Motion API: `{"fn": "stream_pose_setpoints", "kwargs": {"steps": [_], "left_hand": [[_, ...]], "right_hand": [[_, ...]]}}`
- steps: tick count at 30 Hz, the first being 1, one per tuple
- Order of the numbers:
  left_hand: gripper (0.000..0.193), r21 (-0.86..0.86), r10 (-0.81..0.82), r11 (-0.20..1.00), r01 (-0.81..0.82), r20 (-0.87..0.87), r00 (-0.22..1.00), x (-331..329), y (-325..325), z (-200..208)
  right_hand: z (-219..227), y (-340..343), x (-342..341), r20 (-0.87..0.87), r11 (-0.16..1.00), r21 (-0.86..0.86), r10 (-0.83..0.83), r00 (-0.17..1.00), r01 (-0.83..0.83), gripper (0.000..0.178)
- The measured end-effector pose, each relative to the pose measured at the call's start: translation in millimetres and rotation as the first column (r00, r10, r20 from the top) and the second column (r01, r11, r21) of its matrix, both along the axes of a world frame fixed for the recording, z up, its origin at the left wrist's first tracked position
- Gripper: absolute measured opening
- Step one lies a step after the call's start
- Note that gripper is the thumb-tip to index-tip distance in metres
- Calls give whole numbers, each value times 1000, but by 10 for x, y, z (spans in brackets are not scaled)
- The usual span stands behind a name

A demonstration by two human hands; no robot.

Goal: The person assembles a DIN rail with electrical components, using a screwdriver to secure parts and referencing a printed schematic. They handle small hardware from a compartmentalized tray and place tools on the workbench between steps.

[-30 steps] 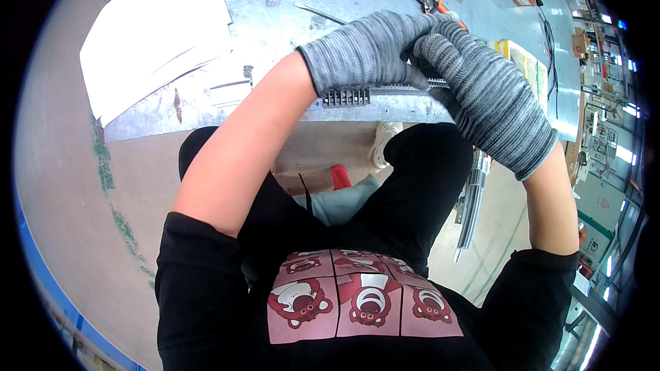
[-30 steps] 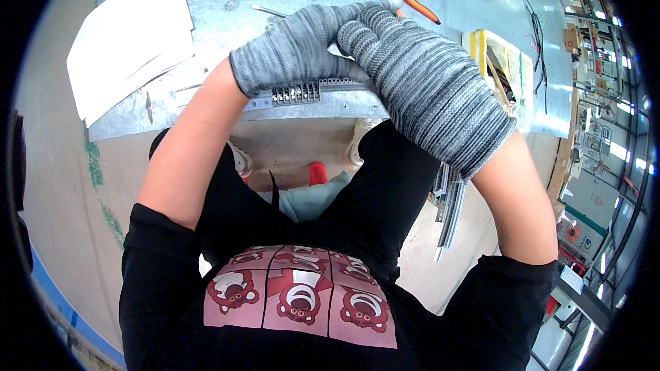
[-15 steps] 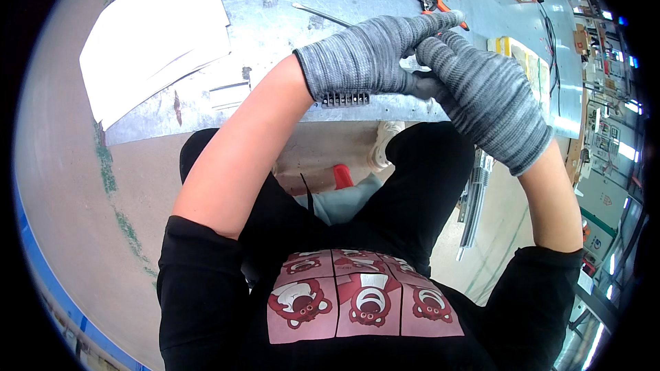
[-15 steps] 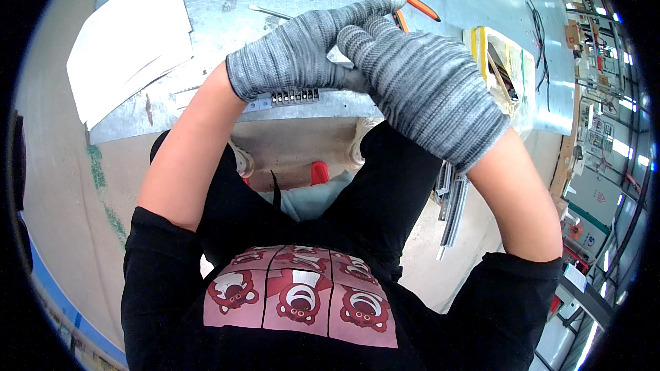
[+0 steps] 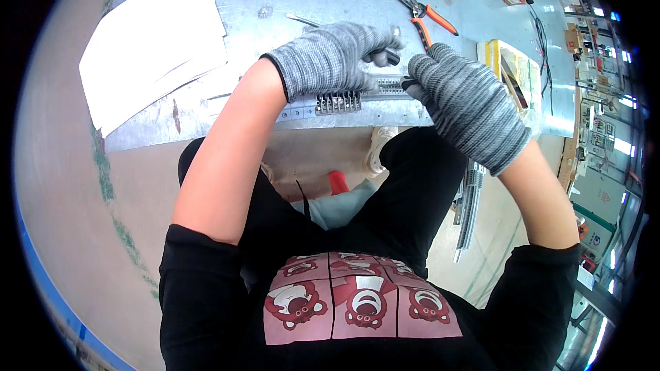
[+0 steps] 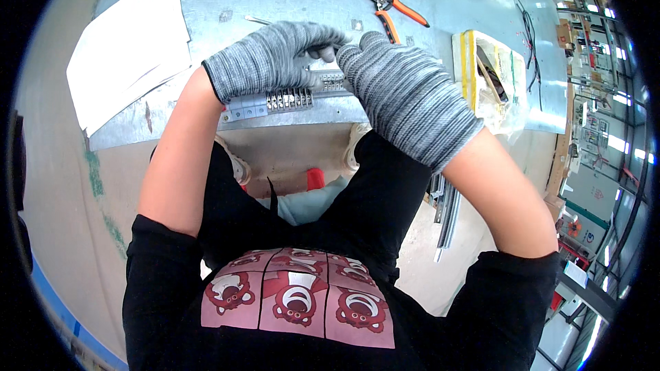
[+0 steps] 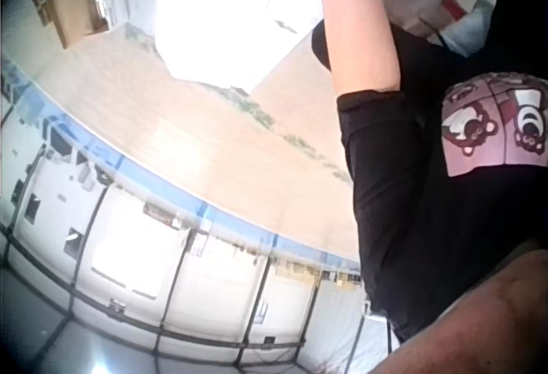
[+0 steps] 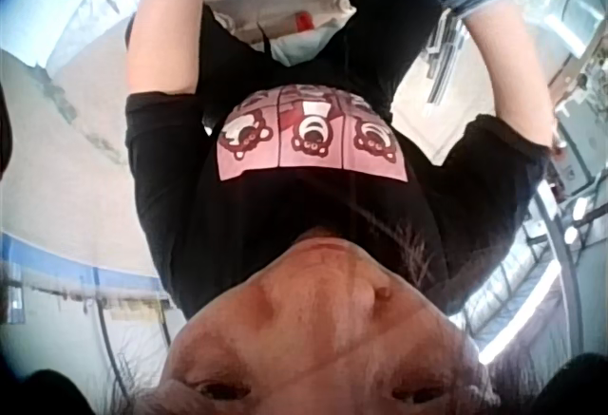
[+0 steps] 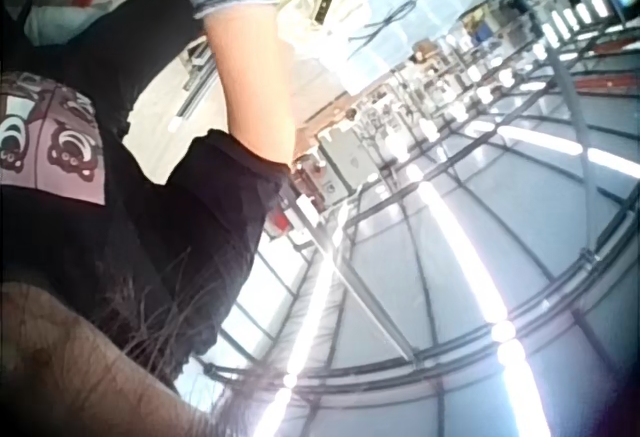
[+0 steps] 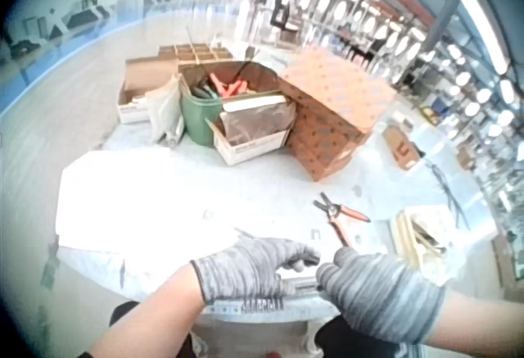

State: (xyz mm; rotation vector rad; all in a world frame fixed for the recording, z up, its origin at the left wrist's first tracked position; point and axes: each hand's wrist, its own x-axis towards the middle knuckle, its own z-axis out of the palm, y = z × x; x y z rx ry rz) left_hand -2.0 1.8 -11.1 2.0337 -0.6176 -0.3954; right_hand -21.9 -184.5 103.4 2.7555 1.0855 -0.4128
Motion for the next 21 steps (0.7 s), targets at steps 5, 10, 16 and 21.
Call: {"fn": "stream_pose_setpoints", "kwargs": {"steps": [5, 10, 16, 21], "left_hand": [[57, 219, -101, 971, 97, 9, 995, -53, 0, 125], [53, 234, -167, 959, 162, -1, 986, -47, -44, -52], [57, 221, -162, 959, 177, -82, 983, -31, -16, -35], [60, 232, -165, 955, 184, -97, 981, 1, -26, -28]], "right_hand": [[44, 27, -59, -3, 995, 41, -89, 996, 89, 16], [211, -133, -16, -6, 974, 221, -52, 999, 52, 14], [179, -291, -35, -63, 981, 168, -88, 994, 97, 15], [95, -319, 4, 13, 987, 164, -5, 1000, 3, 19]]}}
